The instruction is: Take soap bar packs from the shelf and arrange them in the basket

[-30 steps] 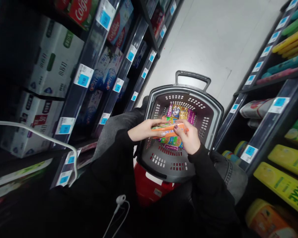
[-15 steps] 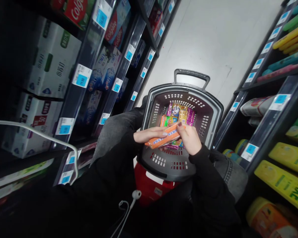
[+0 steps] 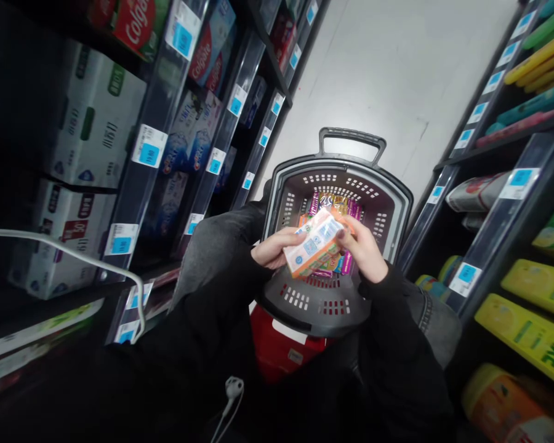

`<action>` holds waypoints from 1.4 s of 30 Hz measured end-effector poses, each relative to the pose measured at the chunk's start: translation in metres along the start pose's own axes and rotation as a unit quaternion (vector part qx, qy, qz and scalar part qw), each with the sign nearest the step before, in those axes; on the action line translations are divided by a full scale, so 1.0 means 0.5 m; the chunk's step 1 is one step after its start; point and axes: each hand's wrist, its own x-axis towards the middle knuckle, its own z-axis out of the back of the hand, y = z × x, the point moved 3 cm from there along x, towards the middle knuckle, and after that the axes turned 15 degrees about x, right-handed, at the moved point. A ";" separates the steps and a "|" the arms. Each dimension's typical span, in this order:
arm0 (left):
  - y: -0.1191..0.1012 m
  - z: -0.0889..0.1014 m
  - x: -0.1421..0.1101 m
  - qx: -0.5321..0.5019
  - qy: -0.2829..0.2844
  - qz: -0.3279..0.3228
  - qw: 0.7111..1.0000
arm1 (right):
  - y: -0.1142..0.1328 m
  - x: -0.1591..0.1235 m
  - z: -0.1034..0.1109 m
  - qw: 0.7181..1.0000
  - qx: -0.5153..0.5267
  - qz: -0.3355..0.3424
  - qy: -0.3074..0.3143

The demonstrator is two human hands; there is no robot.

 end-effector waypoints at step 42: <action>0.005 0.004 0.024 0.165 -0.002 -0.069 0.984 | 0.038 -0.033 -0.068 0.917 -0.277 0.203 -0.203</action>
